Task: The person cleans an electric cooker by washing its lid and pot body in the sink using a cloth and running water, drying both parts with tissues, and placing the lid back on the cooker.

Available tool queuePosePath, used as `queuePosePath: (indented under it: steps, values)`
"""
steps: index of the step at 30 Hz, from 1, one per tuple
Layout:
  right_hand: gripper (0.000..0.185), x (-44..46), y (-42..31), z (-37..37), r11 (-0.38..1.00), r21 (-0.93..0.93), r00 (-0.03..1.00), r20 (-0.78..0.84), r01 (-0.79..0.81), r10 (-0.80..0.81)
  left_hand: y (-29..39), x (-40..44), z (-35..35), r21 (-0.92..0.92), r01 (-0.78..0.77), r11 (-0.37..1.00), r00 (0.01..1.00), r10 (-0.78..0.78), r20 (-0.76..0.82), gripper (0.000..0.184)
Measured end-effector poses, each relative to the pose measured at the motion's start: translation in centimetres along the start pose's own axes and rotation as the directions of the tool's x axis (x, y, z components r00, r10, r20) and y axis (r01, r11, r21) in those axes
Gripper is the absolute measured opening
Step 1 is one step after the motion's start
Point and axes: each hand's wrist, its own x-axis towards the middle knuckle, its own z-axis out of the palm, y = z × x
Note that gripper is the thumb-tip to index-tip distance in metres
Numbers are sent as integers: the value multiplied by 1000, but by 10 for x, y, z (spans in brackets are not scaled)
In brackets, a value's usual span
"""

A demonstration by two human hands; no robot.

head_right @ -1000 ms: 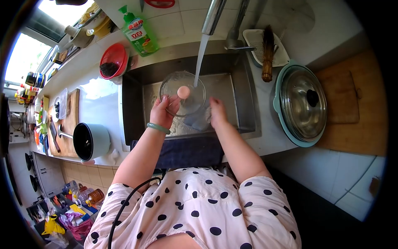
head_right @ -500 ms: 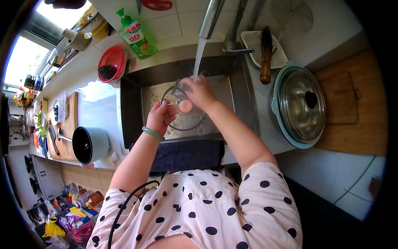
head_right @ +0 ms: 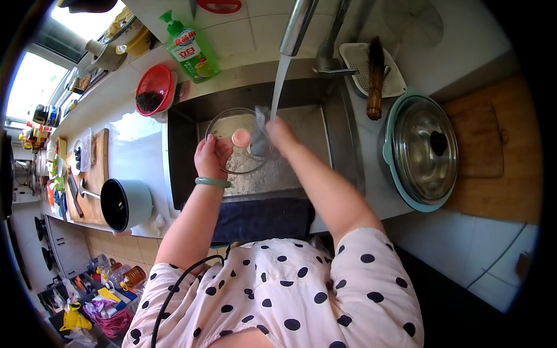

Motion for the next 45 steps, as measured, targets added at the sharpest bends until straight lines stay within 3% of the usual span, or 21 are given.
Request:
queuePosePath:
  steps: [2,4,5,8,9,12,13,16,19,20,22,23,26,28,30,33,36,37,41,42,45]
  values:
    - [28,-33,5,19,991,103,966,-236,-83,105,-7,-2,6,-82,-68,994,993,59,-104,13]
    - [30,-34,62,47,933,356,928,-330,-48,174,-8,3,9,-103,-95,990,986,79,-148,12]
    - [28,-59,32,52,812,570,947,-172,-128,271,-7,4,10,-96,-87,992,987,73,-145,12]
    - [28,-53,22,34,812,569,964,-117,-131,238,-1,10,1,-23,8,1000,1000,-8,-5,11]
    - [28,-39,29,20,872,471,977,-89,-130,194,3,13,-3,13,47,999,997,-48,64,11]
    - [22,-33,-27,-6,908,395,988,2,-141,152,22,24,-9,337,322,885,853,-426,301,12]
    - [21,-36,-36,-10,924,345,986,88,-166,144,28,23,-4,403,386,830,805,-516,291,15]
    - [21,-35,-39,-4,918,375,984,-61,-131,166,16,28,0,149,373,916,854,-402,330,18]
    - [22,-38,-17,9,845,535,919,-344,23,193,-4,5,12,-2,152,988,969,-149,195,19]
    - [21,-44,-11,16,794,607,896,-362,17,258,-17,-10,19,33,70,997,984,-75,163,18]
    - [19,-55,-7,33,673,740,842,-378,24,385,-35,-28,28,-107,79,991,987,-63,149,16]
    - [20,-61,-5,38,716,697,848,-405,44,342,-34,-32,34,-71,41,997,999,-38,35,14]
    - [23,-62,-6,21,737,668,892,-269,-99,363,-22,-12,21,119,125,985,972,-145,182,13]
    - [23,-46,-3,-8,797,582,917,-208,-164,340,2,7,6,279,273,921,827,-373,421,12]
    - [24,-42,-15,-31,857,443,960,31,-263,279,23,10,10,502,387,774,686,-605,404,14]
    - [23,-45,-14,-24,849,505,959,-129,-156,253,15,8,19,364,333,870,815,-460,352,21]
    - [22,-49,4,-2,663,745,886,-354,74,299,-17,-19,26,209,129,969,944,-185,273,27]
    - [23,-62,-14,11,624,779,861,-352,53,367,-29,-33,28,96,119,988,957,-140,253,29]
    - [28,-53,10,-11,762,643,928,-231,-80,292,-21,-19,13,227,182,957,922,-246,297,27]
    - [26,-58,-18,-16,826,555,944,-209,-99,254,-10,-15,10,312,223,924,873,-331,357,26]
    - [25,-37,-35,-39,986,162,992,120,-48,29,23,-19,12,541,304,784,700,-569,432,23]
